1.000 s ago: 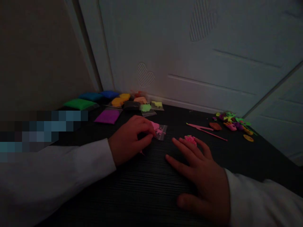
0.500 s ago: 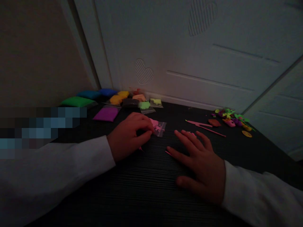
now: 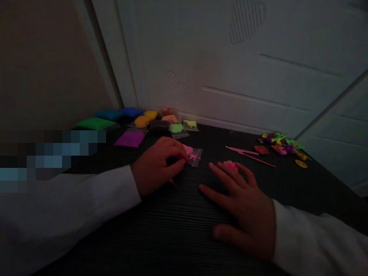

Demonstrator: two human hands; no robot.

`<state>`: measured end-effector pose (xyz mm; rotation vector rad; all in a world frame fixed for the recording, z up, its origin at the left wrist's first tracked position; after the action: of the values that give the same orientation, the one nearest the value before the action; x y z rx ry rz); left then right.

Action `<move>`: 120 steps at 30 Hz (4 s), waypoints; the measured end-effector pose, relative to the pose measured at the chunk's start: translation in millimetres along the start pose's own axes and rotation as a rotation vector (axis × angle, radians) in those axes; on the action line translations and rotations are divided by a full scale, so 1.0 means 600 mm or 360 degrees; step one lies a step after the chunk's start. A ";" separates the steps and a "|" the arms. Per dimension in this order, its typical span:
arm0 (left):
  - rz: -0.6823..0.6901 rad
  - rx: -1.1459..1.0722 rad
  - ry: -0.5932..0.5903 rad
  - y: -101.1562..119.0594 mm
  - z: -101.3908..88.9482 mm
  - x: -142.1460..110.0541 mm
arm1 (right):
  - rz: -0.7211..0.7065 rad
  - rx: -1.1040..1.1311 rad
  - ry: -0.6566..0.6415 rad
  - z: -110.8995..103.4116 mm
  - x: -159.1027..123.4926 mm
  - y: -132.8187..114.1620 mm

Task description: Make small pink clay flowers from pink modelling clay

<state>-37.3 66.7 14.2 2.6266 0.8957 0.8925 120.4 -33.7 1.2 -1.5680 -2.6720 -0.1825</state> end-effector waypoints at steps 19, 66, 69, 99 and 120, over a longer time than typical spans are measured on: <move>0.0036 0.0026 -0.0036 0.000 0.002 0.001 | 0.0077 0.0000 0.0010 0.002 -0.005 0.006; 0.0022 -0.0005 0.0009 0.004 -0.001 0.002 | -0.0137 0.0033 0.0148 -0.001 -0.010 -0.007; 0.0019 -0.0002 0.0003 0.004 -0.001 0.003 | -0.0027 -0.0043 0.0139 0.007 -0.009 0.001; 0.0009 0.0025 -0.0062 0.002 0.000 0.000 | -0.0068 0.0040 0.0145 -0.003 -0.005 -0.018; 0.0029 0.0052 -0.0060 0.005 0.003 0.002 | 0.0014 0.0024 0.0048 -0.005 -0.004 -0.017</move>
<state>-34.4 65.0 14.5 2.6739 0.8856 0.8366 112.5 -41.1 3.0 -1.5593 -2.6374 -0.1833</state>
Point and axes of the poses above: each hand's wrist, its own x-axis towards the middle knuckle, its own z-axis out of the palm, y = z × x, the point moved 4 cm from there along x, towards the middle knuckle, and after that the axes turned 1 degree about -x, right-handed, at the moved point
